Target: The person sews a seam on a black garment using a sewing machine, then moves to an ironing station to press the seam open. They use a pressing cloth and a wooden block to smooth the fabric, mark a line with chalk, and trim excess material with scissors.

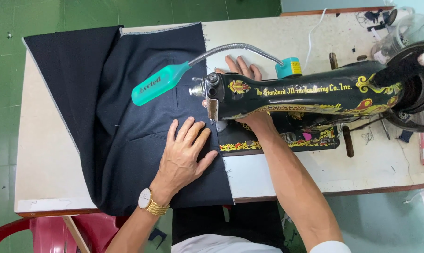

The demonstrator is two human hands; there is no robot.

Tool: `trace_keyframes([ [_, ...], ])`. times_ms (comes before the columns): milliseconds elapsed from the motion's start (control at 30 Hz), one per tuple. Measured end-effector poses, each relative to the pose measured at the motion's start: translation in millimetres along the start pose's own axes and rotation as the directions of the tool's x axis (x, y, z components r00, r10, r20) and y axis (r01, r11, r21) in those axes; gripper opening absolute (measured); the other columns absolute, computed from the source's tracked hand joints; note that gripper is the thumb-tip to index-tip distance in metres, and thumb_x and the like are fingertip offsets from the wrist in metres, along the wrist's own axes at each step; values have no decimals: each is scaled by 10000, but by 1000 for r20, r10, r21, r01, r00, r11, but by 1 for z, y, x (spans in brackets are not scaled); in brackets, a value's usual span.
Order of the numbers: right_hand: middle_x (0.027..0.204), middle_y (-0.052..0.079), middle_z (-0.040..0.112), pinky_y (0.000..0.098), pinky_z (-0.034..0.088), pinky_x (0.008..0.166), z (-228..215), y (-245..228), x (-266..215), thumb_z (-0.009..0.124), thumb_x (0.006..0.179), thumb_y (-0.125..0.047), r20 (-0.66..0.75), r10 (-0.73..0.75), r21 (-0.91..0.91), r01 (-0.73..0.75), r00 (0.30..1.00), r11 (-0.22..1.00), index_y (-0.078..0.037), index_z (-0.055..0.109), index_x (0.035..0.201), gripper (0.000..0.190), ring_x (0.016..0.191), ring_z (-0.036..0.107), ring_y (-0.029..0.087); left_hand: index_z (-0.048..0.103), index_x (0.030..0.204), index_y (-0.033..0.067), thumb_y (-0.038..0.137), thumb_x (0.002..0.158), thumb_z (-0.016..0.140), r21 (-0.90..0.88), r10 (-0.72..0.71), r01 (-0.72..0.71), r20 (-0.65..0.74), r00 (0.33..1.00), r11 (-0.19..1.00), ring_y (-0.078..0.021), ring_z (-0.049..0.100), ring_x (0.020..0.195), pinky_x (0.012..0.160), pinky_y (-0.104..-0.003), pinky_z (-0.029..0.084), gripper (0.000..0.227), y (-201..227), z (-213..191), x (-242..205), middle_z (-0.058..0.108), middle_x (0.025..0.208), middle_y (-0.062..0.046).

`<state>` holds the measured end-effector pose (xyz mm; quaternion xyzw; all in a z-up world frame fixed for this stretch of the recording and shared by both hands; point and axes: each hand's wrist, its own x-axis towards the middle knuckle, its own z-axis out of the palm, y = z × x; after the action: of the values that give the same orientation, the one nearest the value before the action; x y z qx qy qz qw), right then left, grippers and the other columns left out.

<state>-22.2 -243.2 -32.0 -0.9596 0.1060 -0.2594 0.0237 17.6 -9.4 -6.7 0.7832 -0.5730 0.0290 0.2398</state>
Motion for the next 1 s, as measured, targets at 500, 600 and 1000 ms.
trace_keyframes([
  [500, 1594, 159, 414, 644, 215, 1162, -9, -4, 1, 640, 1043, -426, 18, 25, 60, -26, 1000, 998, -208, 599, 1442, 456, 1482, 361, 427, 675, 1281, 76, 446, 958, 674, 13, -10, 10, 2, 1000, 1000, -367, 486, 1398, 1203, -635, 248, 491, -1, 0, 3, 614, 1357, -164],
  [600, 1597, 155, 413, 640, 229, 1160, -10, -4, 1, 653, 1025, -434, 35, 8, -4, -8, 999, 1000, -220, 590, 1443, 474, 1489, 355, 410, 675, 1274, 76, 448, 957, 675, 14, -5, 5, -11, 1000, 1000, -366, 486, 1398, 1199, -637, 256, 489, -3, 1, 4, 614, 1354, -164],
  [1000, 1616, 156, 402, 564, 292, 1174, -6, 11, -2, 433, 1060, -635, 28, -82, 46, 80, 996, 996, -156, 549, 1511, 669, 1495, 378, 392, 643, 1251, 26, 363, 965, 687, 46, 81, -81, -17, 997, 996, -368, 543, 1326, 1146, -592, 348, 444, -1, -16, 16, 624, 1307, -144],
])
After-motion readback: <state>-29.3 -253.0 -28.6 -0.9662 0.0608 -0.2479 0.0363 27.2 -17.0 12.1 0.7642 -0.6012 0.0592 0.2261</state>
